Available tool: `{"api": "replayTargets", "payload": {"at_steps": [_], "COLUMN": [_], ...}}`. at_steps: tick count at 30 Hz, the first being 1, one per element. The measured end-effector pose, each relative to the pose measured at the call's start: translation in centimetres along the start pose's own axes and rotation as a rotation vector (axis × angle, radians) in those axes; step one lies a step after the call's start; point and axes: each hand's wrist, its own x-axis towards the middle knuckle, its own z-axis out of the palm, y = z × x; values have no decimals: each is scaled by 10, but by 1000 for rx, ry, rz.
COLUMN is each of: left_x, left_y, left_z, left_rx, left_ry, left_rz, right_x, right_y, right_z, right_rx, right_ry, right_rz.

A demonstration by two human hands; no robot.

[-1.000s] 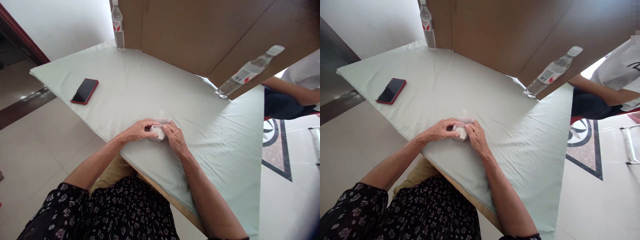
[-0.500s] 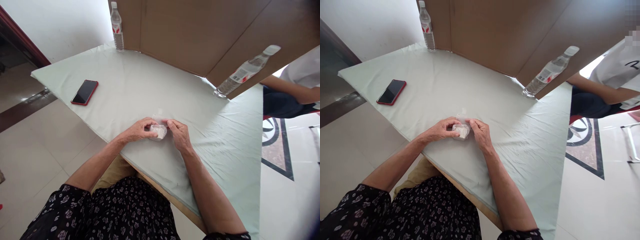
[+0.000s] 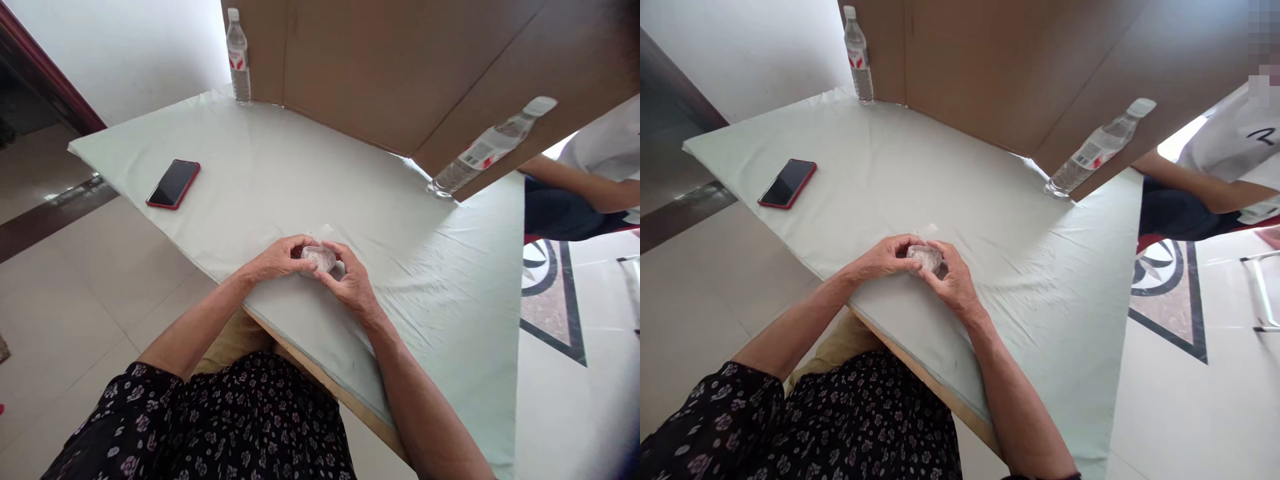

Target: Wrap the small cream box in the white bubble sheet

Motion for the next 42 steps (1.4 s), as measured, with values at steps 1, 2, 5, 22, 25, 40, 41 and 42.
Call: {"api": "replayTargets", "payload": {"at_steps": [1,2,5,22,25,40,41,42], "left_x": [0,0,-1,1,1,3,4,4], "left_y": [0,1,4,-6,-7,-13,-15,-16], "left_z": [1,1,2,1,1,5,5,5], "left_rx": [2,5,3,-339,-338,-240,-246,-252], "left_ry": [19,43,102,116,117,194,205,219], "left_rz": [-5,-10,-29,-135,-124,-12,3,16], "right_x": [0,1,2,23,36,53,51,48], "right_y": [1,1,3,11,10,0,-2,-3], "right_z": [2,3,6,1,2,19,19,18], "right_rx": [-13,-13,107,429,448,354,303,247], "right_ry": [20,45,70,40,28,194,191,187], "right_rz": [-1,12,110,486,536,287,250,213]}}
